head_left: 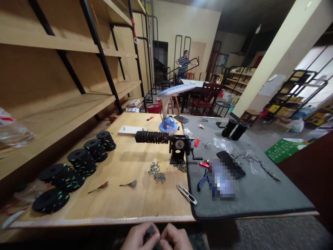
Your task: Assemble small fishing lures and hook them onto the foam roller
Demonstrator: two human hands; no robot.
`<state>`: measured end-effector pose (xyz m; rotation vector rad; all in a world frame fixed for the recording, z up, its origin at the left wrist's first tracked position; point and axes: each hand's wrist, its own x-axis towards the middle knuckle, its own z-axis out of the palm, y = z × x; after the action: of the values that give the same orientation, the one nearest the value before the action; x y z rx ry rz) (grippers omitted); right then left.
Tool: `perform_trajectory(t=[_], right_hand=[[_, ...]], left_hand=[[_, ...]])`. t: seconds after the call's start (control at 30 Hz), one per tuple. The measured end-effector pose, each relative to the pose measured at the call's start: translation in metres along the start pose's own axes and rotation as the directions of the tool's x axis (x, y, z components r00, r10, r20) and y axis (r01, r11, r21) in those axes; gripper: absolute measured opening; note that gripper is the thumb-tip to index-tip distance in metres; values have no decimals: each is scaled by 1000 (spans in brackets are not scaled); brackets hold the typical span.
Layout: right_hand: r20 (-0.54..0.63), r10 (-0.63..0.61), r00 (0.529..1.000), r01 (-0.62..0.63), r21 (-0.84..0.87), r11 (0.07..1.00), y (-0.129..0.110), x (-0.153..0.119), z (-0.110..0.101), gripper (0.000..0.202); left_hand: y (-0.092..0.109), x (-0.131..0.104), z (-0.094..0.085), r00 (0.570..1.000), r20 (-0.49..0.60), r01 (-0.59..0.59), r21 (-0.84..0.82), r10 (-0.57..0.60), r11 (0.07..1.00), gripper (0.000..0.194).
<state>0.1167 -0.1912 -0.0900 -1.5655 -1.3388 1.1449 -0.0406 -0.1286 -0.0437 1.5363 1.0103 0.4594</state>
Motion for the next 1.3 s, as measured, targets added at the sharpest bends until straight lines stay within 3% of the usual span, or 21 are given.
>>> perform_trajectory(t=[0.1,0.17,0.3,0.47,0.63,0.73,0.9,1.3], right_hand=[[-5,99,995,-94,271,958,2,1,1,42],[6,162,987,-151,410,900,-1,1,-1,47],[64,242,968,-240,514,823,-8,2,-2,53],[111,247,963,-267,539,799,-14,1,6,54],[27,267,963,-233,574,785,-14,3,4,52],[40,276,960,-247,581,776,-14,3,5,51],[107,251,962,-267,566,780,-18,3,10,52],[128,225,966,-257,582,772,-24,2,11,51]], left_hand=[[3,-2,3,993,15,116,-280,-117,953,42],[4,-4,5,990,46,140,-407,-133,902,43],[2,-8,7,982,41,177,-521,-182,835,41],[-3,-12,9,972,61,224,-528,-226,819,40],[-4,-13,11,962,78,262,-543,-263,797,39],[-3,-13,12,956,99,281,-566,-275,775,39],[0,-13,13,965,89,256,-526,-246,811,38],[-4,-12,18,974,140,223,-466,-178,856,41]])
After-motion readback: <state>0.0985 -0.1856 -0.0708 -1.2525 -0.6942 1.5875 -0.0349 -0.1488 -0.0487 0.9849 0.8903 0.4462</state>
